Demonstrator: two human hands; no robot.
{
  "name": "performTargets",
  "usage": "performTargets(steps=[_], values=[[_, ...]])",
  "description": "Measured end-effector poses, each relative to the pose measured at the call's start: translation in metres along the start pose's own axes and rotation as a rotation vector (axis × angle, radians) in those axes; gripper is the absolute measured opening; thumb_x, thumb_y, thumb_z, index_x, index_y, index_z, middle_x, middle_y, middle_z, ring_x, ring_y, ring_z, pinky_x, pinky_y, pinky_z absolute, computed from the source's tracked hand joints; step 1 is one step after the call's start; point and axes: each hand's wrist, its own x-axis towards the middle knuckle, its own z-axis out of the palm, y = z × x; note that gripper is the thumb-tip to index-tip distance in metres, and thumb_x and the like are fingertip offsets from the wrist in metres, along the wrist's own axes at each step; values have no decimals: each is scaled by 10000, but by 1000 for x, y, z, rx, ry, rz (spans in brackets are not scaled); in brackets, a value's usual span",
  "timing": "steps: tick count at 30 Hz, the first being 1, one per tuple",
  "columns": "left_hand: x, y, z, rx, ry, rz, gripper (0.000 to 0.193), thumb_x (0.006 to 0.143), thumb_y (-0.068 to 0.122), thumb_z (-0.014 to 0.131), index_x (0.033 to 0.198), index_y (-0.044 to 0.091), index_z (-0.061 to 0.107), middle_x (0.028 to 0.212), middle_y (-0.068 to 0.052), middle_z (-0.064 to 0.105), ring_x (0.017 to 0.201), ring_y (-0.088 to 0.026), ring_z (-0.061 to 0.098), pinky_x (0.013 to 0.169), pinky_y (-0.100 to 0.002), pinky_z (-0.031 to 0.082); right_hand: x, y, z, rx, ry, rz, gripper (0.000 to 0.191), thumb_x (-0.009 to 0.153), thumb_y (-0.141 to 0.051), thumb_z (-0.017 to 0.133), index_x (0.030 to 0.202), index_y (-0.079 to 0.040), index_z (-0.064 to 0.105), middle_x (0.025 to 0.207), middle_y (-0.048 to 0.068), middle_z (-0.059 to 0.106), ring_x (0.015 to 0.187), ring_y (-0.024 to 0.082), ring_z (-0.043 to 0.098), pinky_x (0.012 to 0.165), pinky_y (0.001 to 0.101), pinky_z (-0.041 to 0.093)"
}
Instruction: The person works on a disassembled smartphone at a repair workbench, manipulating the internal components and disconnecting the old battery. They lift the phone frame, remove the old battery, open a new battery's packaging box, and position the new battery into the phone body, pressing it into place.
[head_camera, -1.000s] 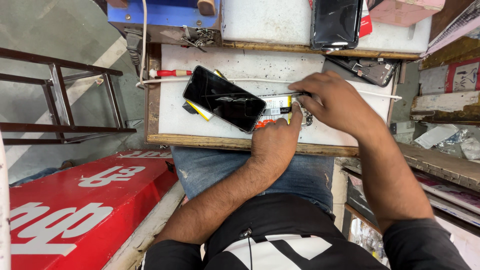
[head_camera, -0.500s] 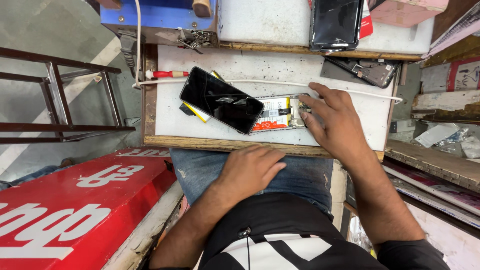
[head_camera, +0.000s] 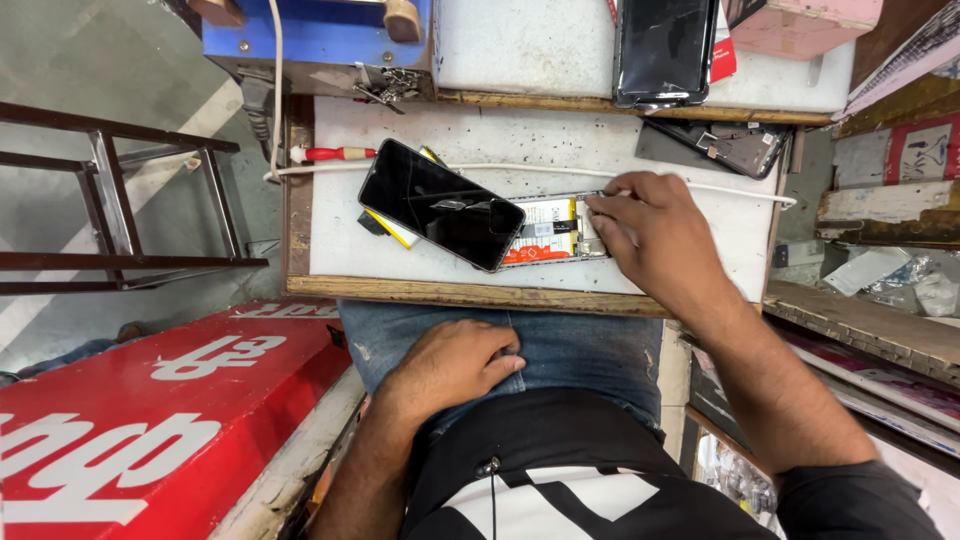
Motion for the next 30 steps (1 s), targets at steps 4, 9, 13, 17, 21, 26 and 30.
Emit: performTargets(steps=[4,9,13,17,21,26,30], values=[[-7,9,-17,-99,309,209,290,955,327,686,1134,101,716,1017,-87,751,948,-292,733,809,-449,580,-12,7,11,180,172,144,251,1000,-36,645,1231,-77,735,1215,102,697,1112,294,642,929,389,555],[22,38,-11,127,541,389,355,961,306,694,1262,118,674,1353,-121,648,984,-321,731,780,-427,593,-23,6,18,43,191,95,332,929,18,679,1240,-67,755,1191,112,703,1063,322,625,931,421,540],[71,58,-2,336,542,276,340,915,241,695,1216,89,652,1445,-180,587,784,-269,724,607,-411,597,-20,6,11,3,142,73,319,919,-18,734,1233,-68,757,1193,104,701,1026,321,615,896,420,534],[92,65,2,505,584,205,250,915,195,672,1120,59,626,1458,-166,595,672,-225,719,478,-376,581,-19,14,5,-16,108,34,362,893,-57,768,1254,-74,744,1216,97,688,1027,316,606,894,420,532],[94,68,2,561,551,135,232,876,137,666,1086,66,598,1487,-146,588,621,-209,716,464,-370,577,-19,17,5,8,103,47,382,903,-88,780,1281,-86,721,1250,99,672,1052,325,591,920,437,522],[98,71,-2,612,488,108,264,869,146,682,1104,48,611,1474,-146,590,617,-213,724,436,-366,580,-15,16,4,31,66,41,393,905,-105,767,1295,-89,718,1237,112,656,1087,339,579,939,445,516],[103,67,-5,521,588,205,348,902,277,745,1168,80,636,1402,-120,623,724,-233,717,501,-372,583,-14,18,-2,60,38,53,385,901,-100,748,1283,-62,709,1246,146,647,1109,359,588,940,452,517]])
